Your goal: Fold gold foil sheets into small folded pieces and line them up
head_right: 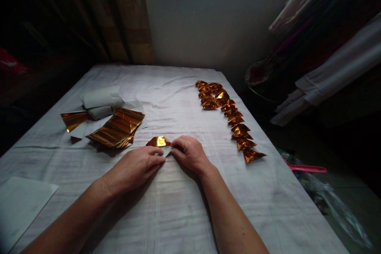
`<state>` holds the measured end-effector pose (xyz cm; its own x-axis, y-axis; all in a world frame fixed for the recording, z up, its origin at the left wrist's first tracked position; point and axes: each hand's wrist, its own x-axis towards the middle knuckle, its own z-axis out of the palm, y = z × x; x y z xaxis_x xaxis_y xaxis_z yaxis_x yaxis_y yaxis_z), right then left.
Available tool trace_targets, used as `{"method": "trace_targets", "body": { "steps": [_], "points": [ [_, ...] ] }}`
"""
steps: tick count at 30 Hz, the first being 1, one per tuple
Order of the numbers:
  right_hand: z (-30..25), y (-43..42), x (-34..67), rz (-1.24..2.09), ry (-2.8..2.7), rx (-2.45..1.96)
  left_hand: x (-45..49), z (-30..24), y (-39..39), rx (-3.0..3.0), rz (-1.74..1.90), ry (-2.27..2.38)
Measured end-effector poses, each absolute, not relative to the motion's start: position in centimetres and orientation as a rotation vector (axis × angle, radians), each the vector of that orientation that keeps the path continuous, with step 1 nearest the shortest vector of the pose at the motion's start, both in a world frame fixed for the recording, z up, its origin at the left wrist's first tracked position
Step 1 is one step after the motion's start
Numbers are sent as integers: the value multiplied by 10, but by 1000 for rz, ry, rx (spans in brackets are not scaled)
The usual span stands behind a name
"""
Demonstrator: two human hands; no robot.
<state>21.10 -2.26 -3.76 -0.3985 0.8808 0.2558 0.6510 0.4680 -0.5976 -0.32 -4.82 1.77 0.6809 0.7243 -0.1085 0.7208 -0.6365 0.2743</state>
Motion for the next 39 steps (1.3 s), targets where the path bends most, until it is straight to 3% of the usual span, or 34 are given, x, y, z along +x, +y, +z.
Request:
{"method": "trace_targets", "body": {
  "steps": [23,35,39],
  "points": [
    [-27,-27,190,464,-2095,-1617,2,19,-54,2627,-50,1211],
    [-37,-30,191,407,-2020,-1523,-10,30,-49,2512,3,1085],
    [-40,-33,191,329,-2044,-1407,-29,42,-42,2411,139,1314]
  ]
}}
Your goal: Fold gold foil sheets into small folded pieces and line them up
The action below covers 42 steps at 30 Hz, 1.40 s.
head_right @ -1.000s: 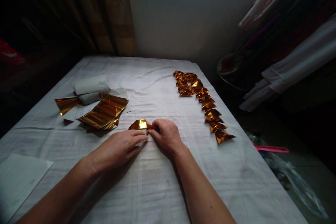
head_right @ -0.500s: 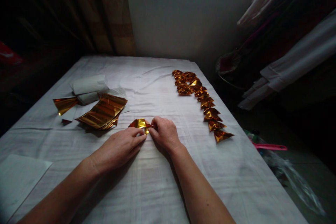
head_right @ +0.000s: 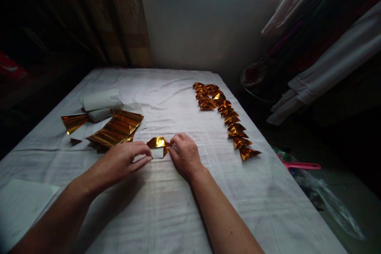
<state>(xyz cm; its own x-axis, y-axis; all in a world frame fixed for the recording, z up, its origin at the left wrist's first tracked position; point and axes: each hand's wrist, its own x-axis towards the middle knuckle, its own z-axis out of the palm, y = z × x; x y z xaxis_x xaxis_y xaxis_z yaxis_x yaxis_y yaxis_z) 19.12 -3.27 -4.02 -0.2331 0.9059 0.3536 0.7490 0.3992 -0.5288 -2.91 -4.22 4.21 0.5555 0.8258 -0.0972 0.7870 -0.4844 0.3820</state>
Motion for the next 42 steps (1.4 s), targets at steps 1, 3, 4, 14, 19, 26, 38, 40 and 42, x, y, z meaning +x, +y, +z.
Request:
{"method": "trace_targets", "body": {
  "steps": [1,3,4,14,19,26,38,40,42],
  "points": [
    [-41,-33,191,320,-2052,-1381,-35,44,-40,2397,139,1427],
    [-43,-33,190,314,-2078,-1339,-44,46,-36,2384,93,1602],
    [-43,-33,190,311,-2096,-1322,-47,45,-34,2377,66,1644],
    [-41,-36,190,272,-2178,-1226,-37,22,-27,2420,104,1417],
    [-35,-38,191,277,-2231,-1207,-37,16,-24,2432,131,1380],
    [-27,-40,189,316,-2323,-1269,-38,13,-24,2478,160,1330],
    [-26,-42,182,208,-2346,-1312,-32,5,-22,2638,182,1383],
    [-27,-42,183,188,-2345,-1286,-32,4,-21,2645,203,1366],
    [-27,-42,183,173,-2344,-1256,-33,2,-20,2661,243,1353]
  ]
}}
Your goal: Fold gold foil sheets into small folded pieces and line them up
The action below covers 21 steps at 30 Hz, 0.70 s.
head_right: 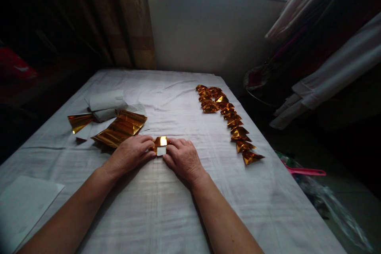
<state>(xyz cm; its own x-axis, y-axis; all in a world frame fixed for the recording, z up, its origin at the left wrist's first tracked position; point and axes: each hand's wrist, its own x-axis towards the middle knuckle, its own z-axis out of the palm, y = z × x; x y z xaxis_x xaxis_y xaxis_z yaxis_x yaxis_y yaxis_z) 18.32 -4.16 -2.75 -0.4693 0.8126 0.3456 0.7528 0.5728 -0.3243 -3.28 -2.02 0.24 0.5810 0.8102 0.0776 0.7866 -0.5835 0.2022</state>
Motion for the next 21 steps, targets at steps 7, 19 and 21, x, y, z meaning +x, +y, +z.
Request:
{"method": "trace_targets", "body": {
  "steps": [7,19,21],
  "points": [
    [-29,-39,185,183,-2364,-1197,-33,-8,-19,2738,430,1322],
    [-41,-32,192,325,-2154,-1232,-32,-15,-18,2649,409,1484],
    [-43,-29,192,362,-2096,-1282,-32,-15,-19,2597,414,1534]
  ]
}}
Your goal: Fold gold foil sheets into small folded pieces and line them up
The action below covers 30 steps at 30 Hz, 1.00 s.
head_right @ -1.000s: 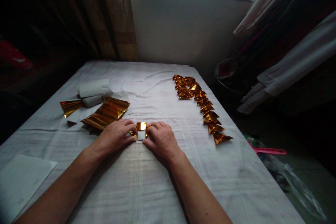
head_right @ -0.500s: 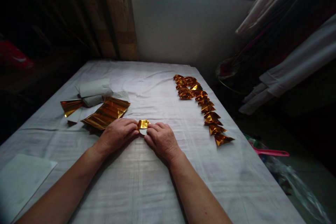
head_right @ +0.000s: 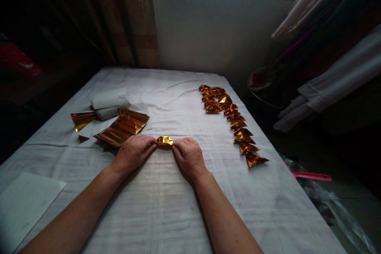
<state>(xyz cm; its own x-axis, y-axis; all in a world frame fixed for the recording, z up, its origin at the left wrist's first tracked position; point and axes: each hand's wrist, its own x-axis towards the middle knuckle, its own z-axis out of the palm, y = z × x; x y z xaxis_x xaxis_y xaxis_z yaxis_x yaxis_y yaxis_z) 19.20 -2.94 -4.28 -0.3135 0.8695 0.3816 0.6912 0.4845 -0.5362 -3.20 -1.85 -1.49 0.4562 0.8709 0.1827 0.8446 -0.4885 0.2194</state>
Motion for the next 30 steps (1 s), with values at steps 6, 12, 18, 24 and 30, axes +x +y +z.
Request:
{"method": "trace_targets", "body": {
  "steps": [6,12,18,24,30],
  "points": [
    [-45,-25,183,298,-2030,-1456,-27,-19,-20,2485,445,1686],
    [-51,-23,174,231,-1936,-1587,-23,-27,-20,2479,530,1764],
    [-45,-22,169,163,-2009,-1749,-20,-30,-21,2477,564,1804],
    [-40,-23,164,133,-2055,-1827,-21,-35,-24,2605,611,1698],
    [-41,-27,165,84,-2106,-1750,-22,-38,-27,2680,669,1581]
  ]
}}
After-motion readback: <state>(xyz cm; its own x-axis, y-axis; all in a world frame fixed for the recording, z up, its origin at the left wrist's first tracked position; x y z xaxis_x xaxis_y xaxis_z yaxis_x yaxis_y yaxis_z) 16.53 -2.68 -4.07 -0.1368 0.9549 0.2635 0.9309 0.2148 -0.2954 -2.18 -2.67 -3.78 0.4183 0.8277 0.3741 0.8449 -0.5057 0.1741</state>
